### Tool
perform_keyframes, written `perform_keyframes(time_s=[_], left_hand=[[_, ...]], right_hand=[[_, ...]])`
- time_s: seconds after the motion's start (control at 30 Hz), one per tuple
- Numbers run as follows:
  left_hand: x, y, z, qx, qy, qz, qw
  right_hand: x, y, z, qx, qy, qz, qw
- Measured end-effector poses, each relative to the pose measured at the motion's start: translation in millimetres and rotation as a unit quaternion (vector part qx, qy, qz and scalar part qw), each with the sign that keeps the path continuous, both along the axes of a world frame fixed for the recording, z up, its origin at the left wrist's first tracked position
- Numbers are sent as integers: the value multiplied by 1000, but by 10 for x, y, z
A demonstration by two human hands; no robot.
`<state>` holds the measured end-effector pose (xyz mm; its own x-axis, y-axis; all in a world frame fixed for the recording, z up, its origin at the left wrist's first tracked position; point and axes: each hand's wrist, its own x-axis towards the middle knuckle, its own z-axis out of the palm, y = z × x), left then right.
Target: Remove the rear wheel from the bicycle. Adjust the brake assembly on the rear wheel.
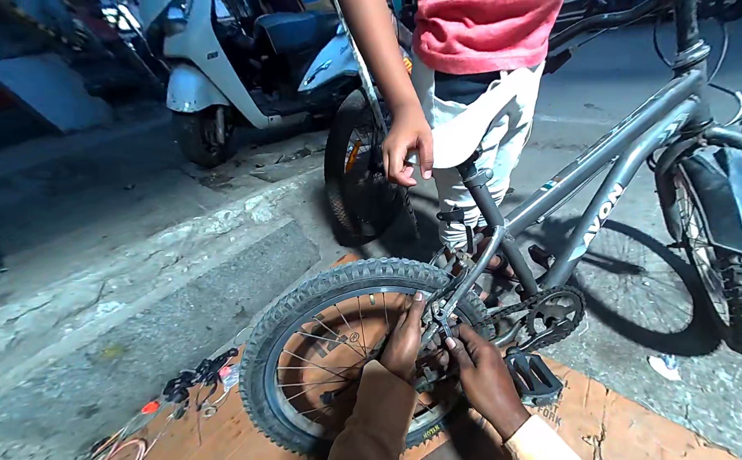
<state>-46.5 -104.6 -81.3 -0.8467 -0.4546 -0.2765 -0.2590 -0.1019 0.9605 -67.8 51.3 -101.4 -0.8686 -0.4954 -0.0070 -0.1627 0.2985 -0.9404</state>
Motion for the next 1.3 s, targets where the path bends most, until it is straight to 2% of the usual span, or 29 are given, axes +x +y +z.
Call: perform_keyframes(time_s=[0.13,0.2,0.33,0.43,0.57,0.7,0.77,0.83,0.9,1.0,1.1,1.13,1.2,1.27,1.3], left_hand=[[7,-17,26,35,4,-7,999],[0,-47,53,77,19,-30,996],[-42,-94,53,161,50,-19,985],[-41,-77,117,164,43,-30,985],[-30,-78,160,161,27,-35,986],[57,33,362,182,11,-4,983],[26,65,361,200,34,-29,979],[33,111,412,200,39,-46,978],[53,162,535,195,22,-47,979],[29,456,910,164,-50,66,983],[39,51,390,209,79,-59,973],[28,5,349,217,78,-81,970],[31,164,569,196,29,-47,979],[62,75,459,207,87,-102,969],[61,191,566,186,46,-44,981]], right_hand=[[-10,24,29,16,8,7,1000],[-5,23,55,32,15,4,999],[-14,29,102,69,22,7,997],[-52,50,122,103,43,11,994],[-141,121,250,159,121,0,980],[-222,183,398,217,249,-2,944],[-241,202,430,224,305,-5,926],[-239,207,432,231,318,-2,920],[-221,198,386,216,302,4,929],[-214,135,223,170,309,-32,935],[-224,78,125,160,365,-89,913],[-234,79,108,159,388,-109,901],[-256,93,66,140,428,-136,882],[-258,89,25,102,441,-139,881],[-245,61,20,79,444,-136,882]])
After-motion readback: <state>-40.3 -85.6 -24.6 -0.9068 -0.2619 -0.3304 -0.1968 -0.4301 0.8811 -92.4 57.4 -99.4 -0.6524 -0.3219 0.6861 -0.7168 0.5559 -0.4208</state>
